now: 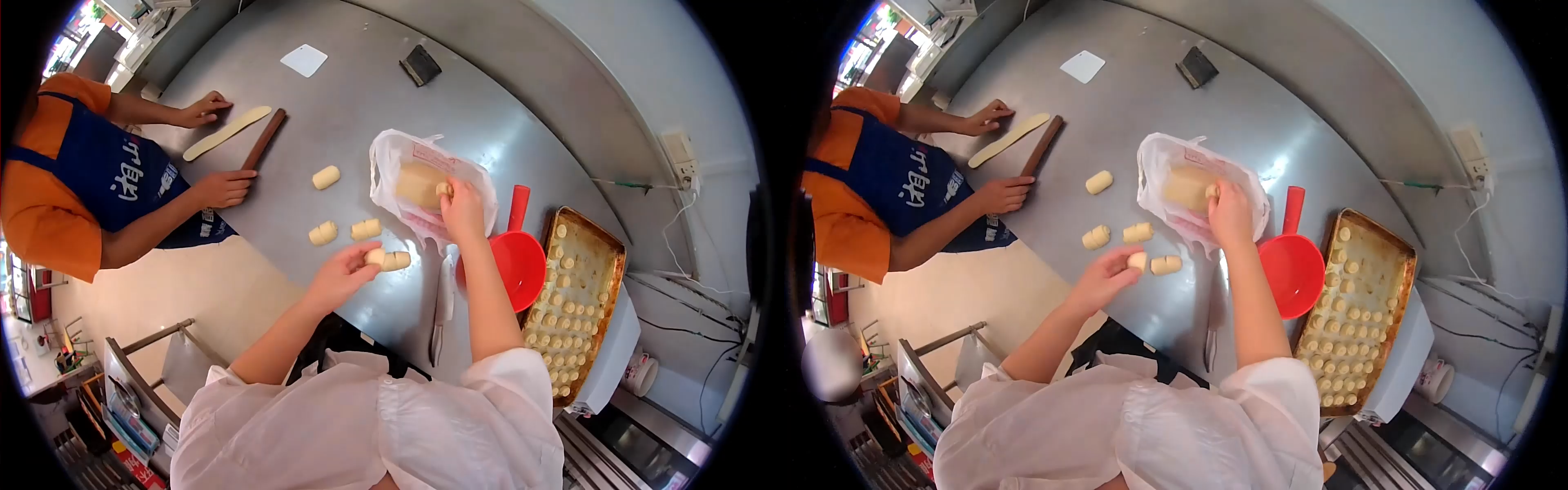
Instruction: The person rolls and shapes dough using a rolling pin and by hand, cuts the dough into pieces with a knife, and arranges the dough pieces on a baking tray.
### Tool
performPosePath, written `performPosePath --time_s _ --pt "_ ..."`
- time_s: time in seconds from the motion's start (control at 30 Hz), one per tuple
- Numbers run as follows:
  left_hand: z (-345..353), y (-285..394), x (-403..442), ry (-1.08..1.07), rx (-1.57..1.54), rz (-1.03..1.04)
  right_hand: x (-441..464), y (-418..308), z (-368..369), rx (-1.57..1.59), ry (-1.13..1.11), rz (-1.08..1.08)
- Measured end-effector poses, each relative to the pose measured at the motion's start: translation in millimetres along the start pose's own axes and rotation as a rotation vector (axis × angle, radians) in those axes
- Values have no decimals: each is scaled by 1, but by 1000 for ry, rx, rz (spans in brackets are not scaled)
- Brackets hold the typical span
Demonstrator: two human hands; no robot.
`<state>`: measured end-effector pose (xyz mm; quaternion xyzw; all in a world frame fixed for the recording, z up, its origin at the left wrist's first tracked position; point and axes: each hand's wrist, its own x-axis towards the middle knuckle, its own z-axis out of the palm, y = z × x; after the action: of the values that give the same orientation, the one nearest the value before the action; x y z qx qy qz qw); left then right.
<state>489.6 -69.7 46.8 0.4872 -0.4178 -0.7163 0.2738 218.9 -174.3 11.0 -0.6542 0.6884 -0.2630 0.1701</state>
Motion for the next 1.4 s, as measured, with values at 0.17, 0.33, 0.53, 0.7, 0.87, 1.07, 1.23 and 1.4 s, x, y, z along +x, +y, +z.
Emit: performPosePath --time_s 0.17,0.33,0.53,0.7,0.87,1.07,1.23,1.4 --pt "14 71 69 172 1075 828 20 4 19 -83 -76 69" --pt "43 88 150 195 1097 871 15 6 10 -17 -37 133" --pt "48 34 209 88 1573 700 14 50 36 -60 -275 307" --pt "33 8 224 161 1400 979 10 19 7 -45 -122 353" --pt "38 34 188 115 1299 812 -40 -3 -3 39 121 191" --pt "31 43 116 -189 -314 -88 -110 -25 -36 1238 320 513" --pt "71 42 74 -505 -707 -287 -169 -6 -56 1955 329 707" --pt "130 25 71 -616 -556 -319 -230 40 -92 2094 420 734"
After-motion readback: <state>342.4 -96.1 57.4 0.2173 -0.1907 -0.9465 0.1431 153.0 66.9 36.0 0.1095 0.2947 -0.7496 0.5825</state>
